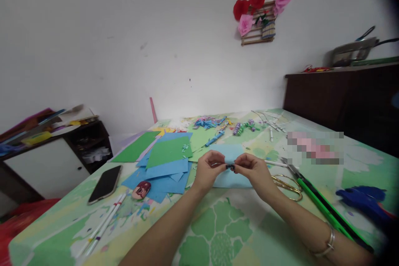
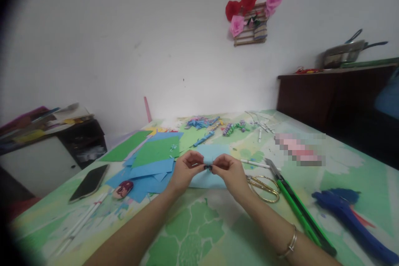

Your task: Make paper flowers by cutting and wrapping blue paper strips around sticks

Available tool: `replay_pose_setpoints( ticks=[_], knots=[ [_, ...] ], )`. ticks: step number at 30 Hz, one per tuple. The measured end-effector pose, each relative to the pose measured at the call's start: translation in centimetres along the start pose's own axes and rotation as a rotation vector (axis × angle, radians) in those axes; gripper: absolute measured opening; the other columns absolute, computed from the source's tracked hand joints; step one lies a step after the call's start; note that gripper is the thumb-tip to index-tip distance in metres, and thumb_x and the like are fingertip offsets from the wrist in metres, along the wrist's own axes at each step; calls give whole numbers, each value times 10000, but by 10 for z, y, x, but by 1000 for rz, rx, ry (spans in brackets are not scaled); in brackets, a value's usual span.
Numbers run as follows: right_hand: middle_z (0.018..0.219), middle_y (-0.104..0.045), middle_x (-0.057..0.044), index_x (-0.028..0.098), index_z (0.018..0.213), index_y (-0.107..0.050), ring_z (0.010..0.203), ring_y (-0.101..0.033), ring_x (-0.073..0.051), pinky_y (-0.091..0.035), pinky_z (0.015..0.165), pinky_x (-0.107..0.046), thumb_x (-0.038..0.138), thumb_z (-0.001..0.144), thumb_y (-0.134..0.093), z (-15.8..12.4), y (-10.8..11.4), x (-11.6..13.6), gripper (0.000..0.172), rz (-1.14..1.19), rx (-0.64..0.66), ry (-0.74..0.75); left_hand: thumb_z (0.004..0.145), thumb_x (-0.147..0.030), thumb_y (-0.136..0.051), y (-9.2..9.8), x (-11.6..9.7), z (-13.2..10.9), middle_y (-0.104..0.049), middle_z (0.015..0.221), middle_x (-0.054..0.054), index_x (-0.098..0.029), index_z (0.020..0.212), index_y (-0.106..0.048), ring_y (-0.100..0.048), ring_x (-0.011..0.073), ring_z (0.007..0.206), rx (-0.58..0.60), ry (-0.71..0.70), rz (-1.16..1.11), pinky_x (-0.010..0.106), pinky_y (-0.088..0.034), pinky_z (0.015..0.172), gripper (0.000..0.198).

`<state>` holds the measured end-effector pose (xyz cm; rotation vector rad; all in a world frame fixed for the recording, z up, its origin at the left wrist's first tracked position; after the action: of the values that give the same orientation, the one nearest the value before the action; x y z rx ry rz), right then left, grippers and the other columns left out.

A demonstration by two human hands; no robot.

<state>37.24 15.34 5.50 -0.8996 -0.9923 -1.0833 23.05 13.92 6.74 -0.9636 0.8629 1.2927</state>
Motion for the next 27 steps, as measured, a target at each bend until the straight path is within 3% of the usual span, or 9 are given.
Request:
replay_pose_setpoints(
  ticks=[5, 20, 27],
  knots=[
    [637, -608, 10, 189, 802, -505, 586, -556, -128, -436, 580, -257, 307, 546, -732, 2, 1, -6, 362, 41, -6, -27, 558, -166, -737, -1, 0, -1, -603, 674, -8, -169, 891, -509, -589, 113, 656, -4, 32, -46, 239, -477, 652, 404],
    [619, -602, 16, 168, 750, -539, 591, -550, -115, -424, 593, -252, 269, 525, -741, 1, 1, -5, 318, 88, -27, -45, 601, -191, -705, -5, 1, -3, -594, 674, 3, -156, 863, -559, -578, 113, 651, 10, 2, 84, 230, -458, 640, 301],
    [647, -608, 0, 153, 792, -557, 599, -564, -126, -449, 612, -276, 233, 568, -694, 3, -2, -6, 275, -21, 60, -41, 606, -141, -666, -5, 3, -3, -572, 649, -9, -153, 906, -524, -560, 103, 637, 14, 6, 81, 228, -462, 642, 332]
  ],
)
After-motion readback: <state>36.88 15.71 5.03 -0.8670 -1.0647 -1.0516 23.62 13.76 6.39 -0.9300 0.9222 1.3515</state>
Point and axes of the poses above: each hand's wrist, its own z-axis towards the middle knuckle, its own y-axis out of the back of the hand, x = y × z, the point moved 6 cm from there along z, towards the middle knuckle
